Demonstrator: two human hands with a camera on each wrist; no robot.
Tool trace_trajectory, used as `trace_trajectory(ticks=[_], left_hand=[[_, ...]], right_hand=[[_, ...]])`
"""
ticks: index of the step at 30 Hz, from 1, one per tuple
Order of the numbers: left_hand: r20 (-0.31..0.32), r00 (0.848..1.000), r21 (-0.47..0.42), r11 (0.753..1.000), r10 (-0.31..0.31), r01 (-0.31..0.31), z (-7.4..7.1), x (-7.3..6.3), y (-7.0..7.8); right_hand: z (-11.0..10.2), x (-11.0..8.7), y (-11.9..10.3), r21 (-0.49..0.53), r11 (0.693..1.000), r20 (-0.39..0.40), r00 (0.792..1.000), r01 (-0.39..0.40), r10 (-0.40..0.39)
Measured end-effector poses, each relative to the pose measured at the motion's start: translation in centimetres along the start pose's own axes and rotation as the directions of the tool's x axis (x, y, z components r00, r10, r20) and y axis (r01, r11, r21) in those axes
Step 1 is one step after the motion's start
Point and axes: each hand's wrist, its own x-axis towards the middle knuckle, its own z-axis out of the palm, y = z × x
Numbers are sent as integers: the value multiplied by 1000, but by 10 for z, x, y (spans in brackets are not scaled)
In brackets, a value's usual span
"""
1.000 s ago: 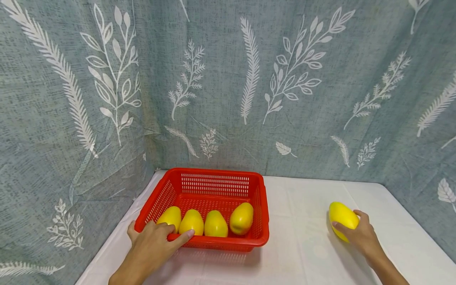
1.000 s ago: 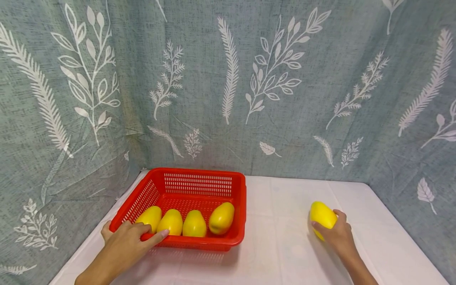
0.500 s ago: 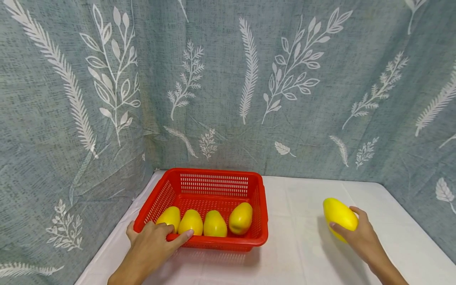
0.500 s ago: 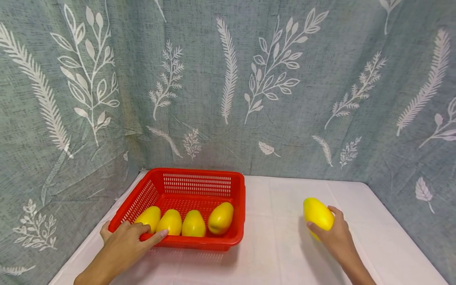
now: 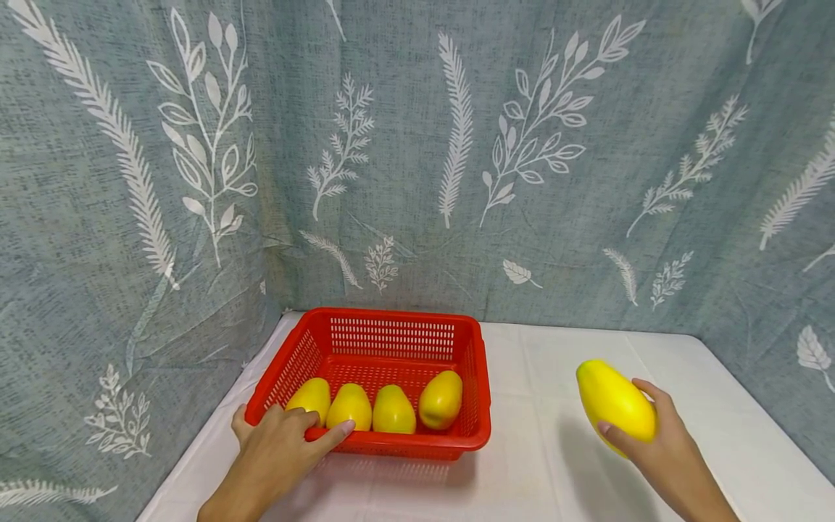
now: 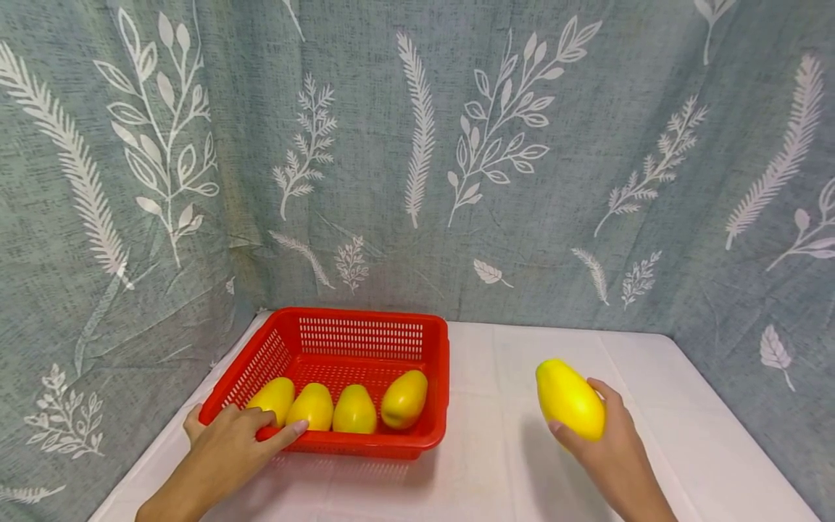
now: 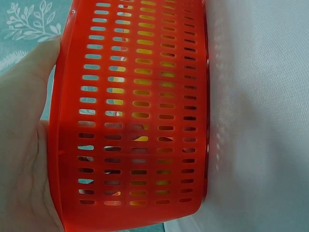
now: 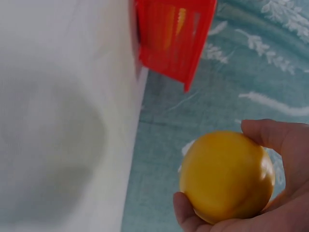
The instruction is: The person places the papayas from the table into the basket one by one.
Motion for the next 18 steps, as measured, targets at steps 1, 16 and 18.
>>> trace_trajectory(ticks=[1,16,18], left_hand=[[2,1000,1,1000,-1,1,0,0,0],[3,1000,-7,1000,0,0,1,0,2],[1,1000,-5,1000,-5,5,0,0,2]], right_hand=[[0,-3,-2,-1,1000,7,1000,-4,4],[1,-15,-18,45,998,32,998,48,-49],[4,-16,-23,65,997,42,998,52,-55]])
